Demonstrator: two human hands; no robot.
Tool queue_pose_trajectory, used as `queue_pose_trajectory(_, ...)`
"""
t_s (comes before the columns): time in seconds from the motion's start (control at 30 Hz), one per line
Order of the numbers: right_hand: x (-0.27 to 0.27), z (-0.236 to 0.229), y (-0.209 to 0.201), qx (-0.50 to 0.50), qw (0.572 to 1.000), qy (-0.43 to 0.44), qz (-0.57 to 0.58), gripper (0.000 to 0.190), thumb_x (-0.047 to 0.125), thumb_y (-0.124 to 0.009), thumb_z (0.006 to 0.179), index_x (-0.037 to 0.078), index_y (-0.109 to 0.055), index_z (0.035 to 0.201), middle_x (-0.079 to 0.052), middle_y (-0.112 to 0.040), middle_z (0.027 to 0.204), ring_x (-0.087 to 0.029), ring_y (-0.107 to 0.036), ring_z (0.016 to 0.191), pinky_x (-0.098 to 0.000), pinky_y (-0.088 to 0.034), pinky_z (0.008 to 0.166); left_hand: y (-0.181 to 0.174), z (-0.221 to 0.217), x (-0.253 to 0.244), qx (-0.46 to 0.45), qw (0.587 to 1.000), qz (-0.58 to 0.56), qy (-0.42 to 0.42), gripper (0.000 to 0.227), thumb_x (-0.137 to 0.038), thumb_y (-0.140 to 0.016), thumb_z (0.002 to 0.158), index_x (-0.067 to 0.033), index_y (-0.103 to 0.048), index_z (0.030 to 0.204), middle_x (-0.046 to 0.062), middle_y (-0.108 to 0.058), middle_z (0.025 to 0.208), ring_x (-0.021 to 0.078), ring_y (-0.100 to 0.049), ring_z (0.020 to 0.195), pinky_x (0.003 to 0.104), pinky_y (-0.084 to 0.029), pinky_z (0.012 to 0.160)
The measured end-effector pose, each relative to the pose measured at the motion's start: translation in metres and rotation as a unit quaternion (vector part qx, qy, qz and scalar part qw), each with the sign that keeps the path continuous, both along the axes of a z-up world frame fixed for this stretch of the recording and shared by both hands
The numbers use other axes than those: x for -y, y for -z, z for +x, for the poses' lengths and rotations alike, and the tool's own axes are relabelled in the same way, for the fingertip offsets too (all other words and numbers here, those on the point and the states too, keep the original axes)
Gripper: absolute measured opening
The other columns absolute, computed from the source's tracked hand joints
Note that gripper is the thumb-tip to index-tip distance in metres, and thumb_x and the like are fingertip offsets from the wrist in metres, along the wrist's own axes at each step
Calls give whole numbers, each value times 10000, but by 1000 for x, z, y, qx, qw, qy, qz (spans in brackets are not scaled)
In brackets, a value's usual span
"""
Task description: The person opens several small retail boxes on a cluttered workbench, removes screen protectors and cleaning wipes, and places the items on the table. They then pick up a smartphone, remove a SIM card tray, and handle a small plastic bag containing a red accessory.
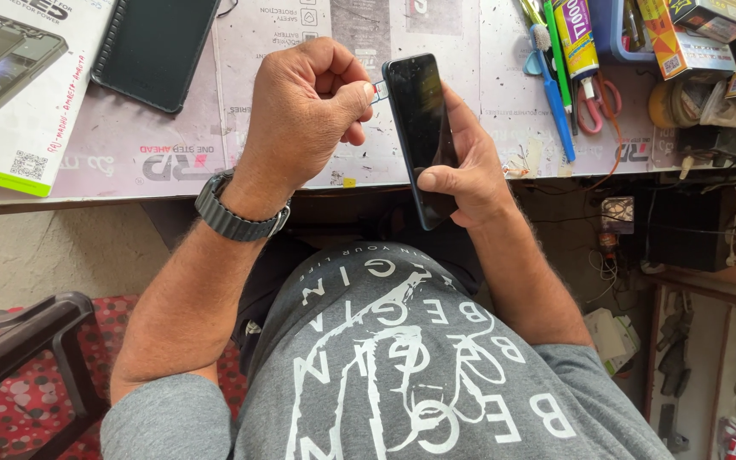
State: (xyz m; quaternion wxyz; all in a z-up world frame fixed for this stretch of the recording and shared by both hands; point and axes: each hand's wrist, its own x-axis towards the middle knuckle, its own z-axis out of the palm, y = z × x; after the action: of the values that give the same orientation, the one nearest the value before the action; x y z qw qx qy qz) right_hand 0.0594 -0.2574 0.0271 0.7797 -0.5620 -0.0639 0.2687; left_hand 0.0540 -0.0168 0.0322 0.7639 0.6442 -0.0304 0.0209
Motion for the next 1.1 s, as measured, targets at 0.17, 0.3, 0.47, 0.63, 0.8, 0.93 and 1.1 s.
queue_pose_trajectory(0.17,-3,-4,-5,64,997,2,-44,1181,183,-998,710,-24,-295,1636,-134,-533,1535,-222,-534,1437,-378,-448,1251,5,0,-3,21,1000,10,0,57,-46,-681,993,-25,-694,942,67,-731,756,68,-713,618,198,-607,513)
queue_pose_trajectory(0.3,-5,-7,-8,142,986,-8,-90,1163,191,-980,763,-16,-270,1661,-141,-498,1548,-200,-497,1455,-344,-428,1257,8,0,-3,9,1000,15,2,64,-45,-682,988,-24,-698,929,61,-727,741,66,-700,599,195,-588,497)
queue_pose_trajectory(0.47,-8,-10,-7,182,974,-12,-134,1150,200,-967,782,-8,-249,1655,-145,-495,1555,-201,-504,1443,-364,-453,1254,10,-2,-2,11,1000,20,0,51,-36,-678,983,-25,-700,938,61,-728,758,65,-700,598,184,-573,501)
queue_pose_trajectory(0.63,-10,-13,-5,174,973,-9,-151,1154,229,-970,768,6,-239,1634,-164,-521,1539,-220,-546,1439,-389,-507,1230,11,-2,-2,20,998,61,-9,53,-40,-683,987,-33,-701,937,52,-724,748,65,-707,600,177,-569,487)
queue_pose_trajectory(0.8,-12,-16,-2,205,963,-11,-175,1143,171,-953,774,4,-243,1654,-146,-492,1591,-214,-509,1489,-384,-471,1274,14,-2,0,17,998,59,-13,94,-33,-680,985,-23,-667,1078,45,-722,760,77,-717,621,188,-584,503)
queue_pose_trajectory(0.93,-13,-15,-5,77,996,3,-51,1167,166,-980,748,-6,-257,1649,-138,-510,1542,-211,-524,1419,-376,-465,1231,19,-4,1,40,999,-25,22,293,-92,-652,1041,-18,-613,1322,53,-717,937,101,-710,821,258,-619,742)
queue_pose_trajectory(1.1,-11,-13,-15,23,1000,7,-17,1206,227,-997,696,-17,-288,1640,-155,-521,1535,-238,-518,1439,-376,-432,1239,28,-5,-1,65,981,-146,109,407,-263,-616,1081,-50,-628,1427,64,-752,1191,129,-704,1109,327,-596,1044)
